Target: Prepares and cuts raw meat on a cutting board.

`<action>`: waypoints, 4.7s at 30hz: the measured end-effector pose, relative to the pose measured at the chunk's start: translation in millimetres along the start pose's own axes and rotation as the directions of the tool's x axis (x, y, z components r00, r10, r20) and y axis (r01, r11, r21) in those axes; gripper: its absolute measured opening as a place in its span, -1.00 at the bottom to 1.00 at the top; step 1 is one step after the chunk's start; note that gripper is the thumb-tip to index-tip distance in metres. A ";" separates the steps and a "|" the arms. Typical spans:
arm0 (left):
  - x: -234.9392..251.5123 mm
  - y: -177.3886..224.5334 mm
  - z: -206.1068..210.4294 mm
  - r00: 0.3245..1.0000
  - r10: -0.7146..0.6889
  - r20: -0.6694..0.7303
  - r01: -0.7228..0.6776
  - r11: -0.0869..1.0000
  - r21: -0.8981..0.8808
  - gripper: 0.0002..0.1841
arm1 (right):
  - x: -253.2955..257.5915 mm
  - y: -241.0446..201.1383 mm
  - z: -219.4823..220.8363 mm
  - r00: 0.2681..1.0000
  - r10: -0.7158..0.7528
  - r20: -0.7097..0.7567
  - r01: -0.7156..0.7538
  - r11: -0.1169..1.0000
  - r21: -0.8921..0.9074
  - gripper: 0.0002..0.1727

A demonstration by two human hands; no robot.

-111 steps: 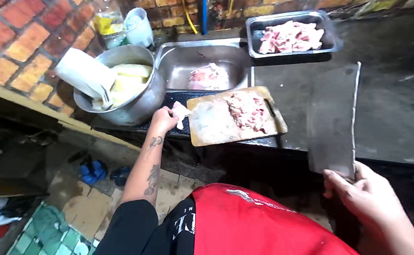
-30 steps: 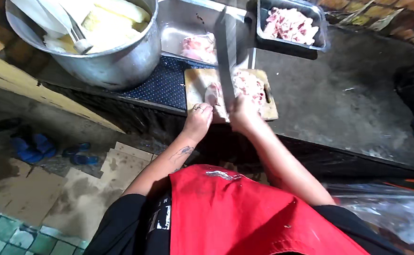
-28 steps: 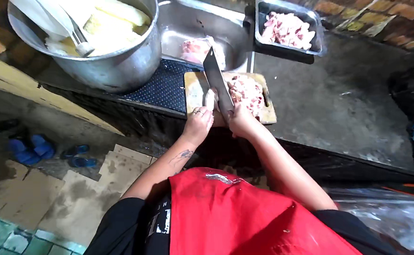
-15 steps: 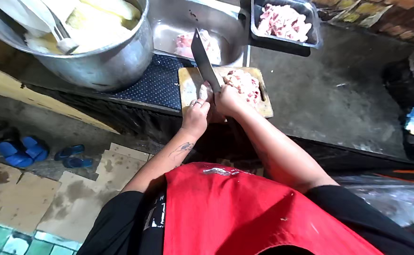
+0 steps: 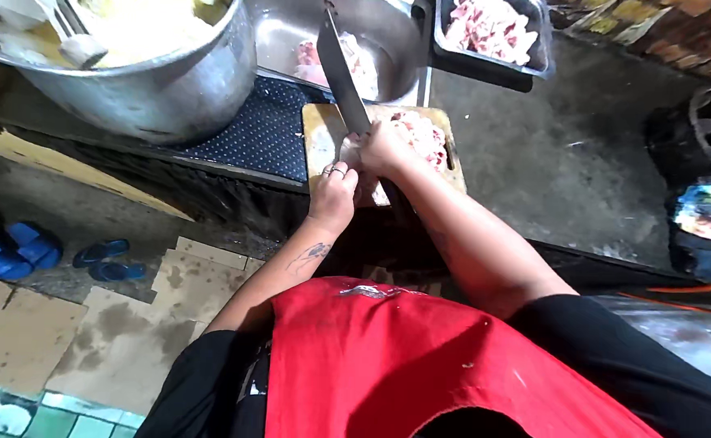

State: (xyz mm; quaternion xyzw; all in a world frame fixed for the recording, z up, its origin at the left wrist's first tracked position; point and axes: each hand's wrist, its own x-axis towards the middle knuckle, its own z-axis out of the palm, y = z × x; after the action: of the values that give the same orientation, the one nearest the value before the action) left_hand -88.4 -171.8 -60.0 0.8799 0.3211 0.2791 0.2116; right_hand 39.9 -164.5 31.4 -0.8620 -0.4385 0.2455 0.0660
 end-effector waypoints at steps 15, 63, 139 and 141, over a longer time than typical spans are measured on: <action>-15.0 -21.2 14.8 0.963 0.162 -0.216 -0.174 0.984 -0.038 -0.83 | -51.5 58.7 -10.0 0.990 0.125 -0.071 -0.115 0.985 0.125 -0.60; -22.4 -33.6 21.0 0.928 0.197 -0.316 -0.250 0.959 -0.136 -0.85 | -98.6 23.9 -13.0 0.936 -0.151 -0.319 0.205 0.969 0.141 -0.67; 238.4 58.6 5.7 0.905 -0.142 0.402 0.356 0.770 -0.530 -0.71 | -36.1 233.4 46.3 0.500 0.230 -0.835 -0.004 0.965 0.263 -0.55; 295.5 93.2 23.5 0.918 -0.075 0.389 0.333 0.678 -0.655 -0.54 | -35.3 234.6 49.1 0.488 0.231 -0.842 -0.011 0.966 0.259 -0.56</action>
State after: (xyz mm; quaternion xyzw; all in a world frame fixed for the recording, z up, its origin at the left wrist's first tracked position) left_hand 156.5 -40.1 78.7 0.7214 0.2461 0.2035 0.6145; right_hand 168.6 -339.7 -75.7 -0.8843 -0.2542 -0.1689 0.3533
